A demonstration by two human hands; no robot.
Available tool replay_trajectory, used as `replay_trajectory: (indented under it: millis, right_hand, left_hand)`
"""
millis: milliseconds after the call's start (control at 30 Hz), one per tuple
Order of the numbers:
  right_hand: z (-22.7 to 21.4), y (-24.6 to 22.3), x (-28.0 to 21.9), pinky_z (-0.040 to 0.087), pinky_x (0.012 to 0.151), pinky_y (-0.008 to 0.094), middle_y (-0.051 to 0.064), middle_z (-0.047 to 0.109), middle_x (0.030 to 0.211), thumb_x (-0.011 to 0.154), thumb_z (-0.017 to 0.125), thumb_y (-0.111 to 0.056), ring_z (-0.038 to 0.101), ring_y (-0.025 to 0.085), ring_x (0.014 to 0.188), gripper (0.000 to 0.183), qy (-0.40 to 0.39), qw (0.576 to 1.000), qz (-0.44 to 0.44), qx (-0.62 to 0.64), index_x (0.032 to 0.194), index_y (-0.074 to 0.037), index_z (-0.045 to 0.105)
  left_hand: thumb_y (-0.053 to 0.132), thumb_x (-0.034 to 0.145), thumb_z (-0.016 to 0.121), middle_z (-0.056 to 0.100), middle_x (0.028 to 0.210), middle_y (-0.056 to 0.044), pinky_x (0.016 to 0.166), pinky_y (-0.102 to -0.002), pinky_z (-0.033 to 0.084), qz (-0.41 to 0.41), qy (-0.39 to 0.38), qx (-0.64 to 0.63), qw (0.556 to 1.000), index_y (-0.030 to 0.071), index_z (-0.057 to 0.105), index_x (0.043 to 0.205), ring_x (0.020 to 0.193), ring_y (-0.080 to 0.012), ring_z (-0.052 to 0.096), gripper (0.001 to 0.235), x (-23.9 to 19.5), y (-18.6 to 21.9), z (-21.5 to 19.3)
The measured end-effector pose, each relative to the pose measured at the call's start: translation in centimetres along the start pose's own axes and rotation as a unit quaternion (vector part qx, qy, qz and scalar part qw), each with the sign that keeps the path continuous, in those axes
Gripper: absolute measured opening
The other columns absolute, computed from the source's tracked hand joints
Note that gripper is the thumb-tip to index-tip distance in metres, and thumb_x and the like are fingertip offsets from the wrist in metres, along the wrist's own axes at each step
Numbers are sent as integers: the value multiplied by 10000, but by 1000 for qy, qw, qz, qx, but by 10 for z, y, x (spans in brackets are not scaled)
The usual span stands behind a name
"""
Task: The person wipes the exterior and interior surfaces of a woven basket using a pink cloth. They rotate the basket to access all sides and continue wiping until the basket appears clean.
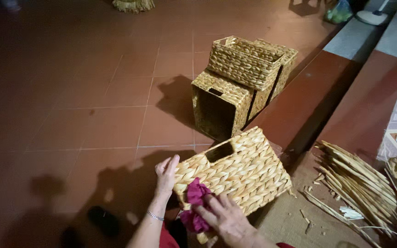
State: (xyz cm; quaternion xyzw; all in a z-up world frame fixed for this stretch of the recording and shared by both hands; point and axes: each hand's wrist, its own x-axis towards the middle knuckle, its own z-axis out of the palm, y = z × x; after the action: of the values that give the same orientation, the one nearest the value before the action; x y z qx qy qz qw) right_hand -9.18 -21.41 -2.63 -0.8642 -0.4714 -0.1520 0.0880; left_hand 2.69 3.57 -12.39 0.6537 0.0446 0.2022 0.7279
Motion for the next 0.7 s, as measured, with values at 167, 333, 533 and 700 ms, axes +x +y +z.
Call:
replay_trajectory:
  millis: [167,333,533,700]
  right_hand:
    - [6,68,-35,571,526,340,121,623,1011,764,783,-89,590,278,815,393,68,981,178,-43,1142,-119,682]
    - [0,129,-76,587,701,441,130,633,1029,784,737,-103,643,322,913,444,71,896,434,-59,1222,-118,667]
    - [-28,166,-42,501,1076,498,177,536,1455,802,674,-95,538,410,1297,389,279,893,349,-52,1187,-99,618]
    - [-23,152,20,468,941,607,107,490,1520,584,830,-192,505,436,1336,793,70,927,338,-145,1358,-246,667]
  left_hand:
    - [264,903,726,522,587,34,522,-299,371,26,-27,59,998,4,574,642,586,-70,438,399,2,0,-2]
    - [287,911,709,512,575,13,518,-307,390,17,-36,49,998,1,565,649,567,-88,447,415,-2,7,3]
    - [313,916,693,563,595,-28,527,-316,435,8,-44,82,996,-16,604,682,578,-109,505,414,-14,4,2]
    - [259,881,711,661,649,-62,556,-315,498,17,-28,68,997,-27,688,758,602,-126,591,312,-10,-11,-4]
